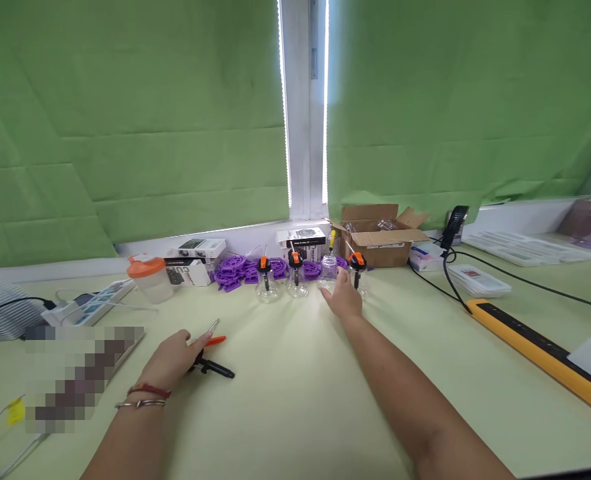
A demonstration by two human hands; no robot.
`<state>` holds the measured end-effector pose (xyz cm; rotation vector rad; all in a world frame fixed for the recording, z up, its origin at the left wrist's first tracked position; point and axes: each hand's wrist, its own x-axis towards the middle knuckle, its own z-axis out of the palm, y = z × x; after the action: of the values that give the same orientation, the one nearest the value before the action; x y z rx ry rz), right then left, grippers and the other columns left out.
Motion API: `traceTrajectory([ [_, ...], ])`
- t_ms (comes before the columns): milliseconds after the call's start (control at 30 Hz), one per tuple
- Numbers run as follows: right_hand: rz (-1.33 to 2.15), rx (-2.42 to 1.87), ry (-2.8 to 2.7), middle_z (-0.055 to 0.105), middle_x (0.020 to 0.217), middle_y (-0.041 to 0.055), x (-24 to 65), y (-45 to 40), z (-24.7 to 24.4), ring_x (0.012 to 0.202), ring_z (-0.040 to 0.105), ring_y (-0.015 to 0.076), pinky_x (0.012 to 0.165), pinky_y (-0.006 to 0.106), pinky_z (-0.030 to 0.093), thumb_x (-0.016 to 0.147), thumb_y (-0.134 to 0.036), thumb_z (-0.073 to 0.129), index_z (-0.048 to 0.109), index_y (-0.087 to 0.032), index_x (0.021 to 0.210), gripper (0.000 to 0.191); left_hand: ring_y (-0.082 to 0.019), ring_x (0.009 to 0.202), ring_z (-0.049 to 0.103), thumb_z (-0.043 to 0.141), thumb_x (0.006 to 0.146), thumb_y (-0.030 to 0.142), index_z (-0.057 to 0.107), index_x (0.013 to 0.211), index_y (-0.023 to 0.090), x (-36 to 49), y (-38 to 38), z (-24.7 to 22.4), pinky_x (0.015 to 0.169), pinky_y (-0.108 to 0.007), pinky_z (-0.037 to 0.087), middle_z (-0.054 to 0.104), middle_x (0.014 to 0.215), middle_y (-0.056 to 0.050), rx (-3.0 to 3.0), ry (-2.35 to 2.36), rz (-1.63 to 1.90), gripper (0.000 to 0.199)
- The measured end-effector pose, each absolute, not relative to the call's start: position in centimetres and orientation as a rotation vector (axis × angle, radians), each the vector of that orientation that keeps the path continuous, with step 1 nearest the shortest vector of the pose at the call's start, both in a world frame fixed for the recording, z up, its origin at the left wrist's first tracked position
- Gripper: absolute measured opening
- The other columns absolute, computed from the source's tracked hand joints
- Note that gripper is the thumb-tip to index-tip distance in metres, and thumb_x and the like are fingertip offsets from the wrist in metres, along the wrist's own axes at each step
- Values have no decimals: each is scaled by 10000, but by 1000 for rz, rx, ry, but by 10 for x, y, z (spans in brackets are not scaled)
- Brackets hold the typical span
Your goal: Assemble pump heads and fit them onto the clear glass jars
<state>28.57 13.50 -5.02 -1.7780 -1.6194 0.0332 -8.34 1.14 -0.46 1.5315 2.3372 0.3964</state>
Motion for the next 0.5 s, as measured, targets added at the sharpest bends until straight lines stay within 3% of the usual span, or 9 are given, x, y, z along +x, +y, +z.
traceTrajectory([
  [133, 278, -2010, -1490, 375, 1413, 191, 270, 150, -50, 1153, 512, 338, 829, 393, 452, 716, -553, 569, 150, -149, 1433, 922, -287, 731, 619, 477, 683, 650, 521, 680, 195, -83, 12, -6, 581, -330, 383, 662, 783, -126, 1563, 2216, 339, 458],
  [267, 276, -2116, -1428, 398, 1399, 186, 266, 157, -51, 1165, 509, 324, 854, 382, 453, 710, -506, 591, 211, -134, 1406, 875, -263, 722, 610, 545, 682, 543, 504, 692, 195, -75, 14, -9, 567, -310, 376, 652, 786, -112, 1571, 2230, 337, 351],
  [400, 270, -2078, -1427, 509, 1294, 177, 264, 151, -50, 1121, 540, 318, 834, 377, 463, 681, -510, 619, 293, -138, 1350, 832, -225, 654, 587, 603, 676, 456, 477, 759, 181, -67, 16, -11, 535, -297, 375, 615, 750, -93, 1356, 2179, 707, 314],
  [500, 223, -1985, -1416, 537, 1261, 146, 262, 140, -48, 1074, 564, 302, 822, 373, 464, 667, -531, 621, 345, -167, 1302, 782, -168, 513, 527, 628, 685, 425, 443, 822, 180, -60, 16, -11, 471, -280, 370, 544, 641, -16, 1043, 1935, 1007, 337],
])
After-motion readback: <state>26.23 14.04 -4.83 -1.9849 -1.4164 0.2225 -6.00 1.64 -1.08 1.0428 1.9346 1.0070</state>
